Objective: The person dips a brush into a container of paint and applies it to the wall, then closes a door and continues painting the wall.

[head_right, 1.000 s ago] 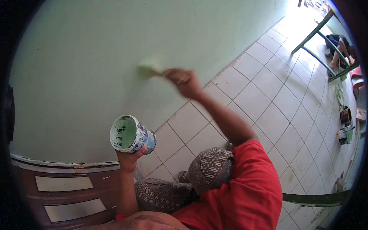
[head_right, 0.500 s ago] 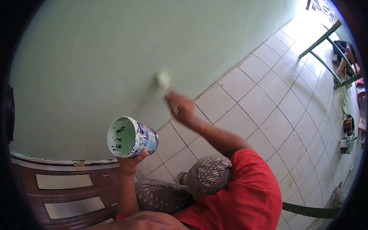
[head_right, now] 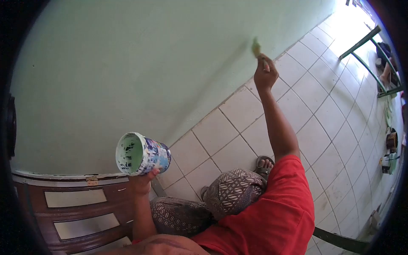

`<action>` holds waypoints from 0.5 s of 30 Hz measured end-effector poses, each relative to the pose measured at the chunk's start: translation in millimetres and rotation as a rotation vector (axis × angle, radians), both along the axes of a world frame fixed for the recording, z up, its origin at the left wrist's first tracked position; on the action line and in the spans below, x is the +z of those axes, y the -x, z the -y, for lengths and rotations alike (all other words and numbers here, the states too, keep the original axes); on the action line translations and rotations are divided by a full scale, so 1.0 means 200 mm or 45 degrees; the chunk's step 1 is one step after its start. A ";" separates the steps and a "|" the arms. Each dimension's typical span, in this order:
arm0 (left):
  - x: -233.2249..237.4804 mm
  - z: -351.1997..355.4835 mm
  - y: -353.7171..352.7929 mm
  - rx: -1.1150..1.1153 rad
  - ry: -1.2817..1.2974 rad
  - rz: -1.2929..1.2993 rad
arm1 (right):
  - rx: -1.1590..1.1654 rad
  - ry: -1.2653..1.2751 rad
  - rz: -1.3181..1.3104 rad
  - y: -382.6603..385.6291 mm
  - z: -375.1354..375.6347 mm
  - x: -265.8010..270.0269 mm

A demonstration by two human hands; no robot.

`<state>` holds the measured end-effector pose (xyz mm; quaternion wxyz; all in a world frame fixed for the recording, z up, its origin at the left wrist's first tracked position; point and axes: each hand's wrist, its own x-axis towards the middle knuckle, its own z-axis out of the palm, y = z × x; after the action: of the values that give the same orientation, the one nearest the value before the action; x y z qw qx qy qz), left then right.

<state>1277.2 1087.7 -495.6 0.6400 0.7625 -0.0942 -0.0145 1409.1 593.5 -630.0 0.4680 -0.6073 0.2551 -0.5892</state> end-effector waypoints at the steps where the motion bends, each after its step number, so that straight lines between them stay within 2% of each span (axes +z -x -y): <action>1: 0.00 0.02 -0.01 -0.006 0.008 0.000 | -0.083 -0.043 -0.006 -0.04 0.08 -0.05; 3: 0.01 0.05 -0.06 -0.038 -0.054 0.134 | -0.060 0.081 -0.065 -0.02 -0.01 -0.03; 4: 0.01 0.08 -0.08 -0.045 0.006 0.118 | -0.065 0.446 -0.149 -0.06 -0.09 -0.09; 5: 0.02 0.12 -0.09 -0.053 0.024 0.119 | 0.146 0.384 -0.021 -0.06 -0.28 -0.12; 6: 0.03 0.16 -0.12 -0.075 0.035 0.148 | 0.381 0.305 -0.017 0.03 -0.48 -0.02; 7: 0.04 0.21 -0.14 -0.094 0.044 0.172 | 0.504 0.229 -0.148 0.12 -0.66 0.02; 9: 0.05 0.29 -0.19 -0.132 0.032 0.202 | 0.863 0.131 -0.139 0.27 -0.82 0.18; 11: 0.03 0.36 -0.22 -0.189 -0.058 0.305 | 1.197 -0.088 0.050 0.30 -0.75 0.24; 12: 0.04 0.37 -0.23 -0.225 -0.166 0.318 | 1.238 -0.140 0.003 0.31 -0.65 0.29; 13: 0.05 0.39 -0.22 -0.167 -0.156 0.320 | 1.324 -0.209 -0.012 0.32 -0.56 0.42; 15: 0.07 0.47 -0.21 -0.127 -0.086 0.365 | 1.285 -0.194 -0.022 0.39 -0.46 0.75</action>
<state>1318.5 993.6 -481.7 0.5923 0.7723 -0.2218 0.0593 1331.9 685.5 -479.2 0.7350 -0.6239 -0.0238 -0.2645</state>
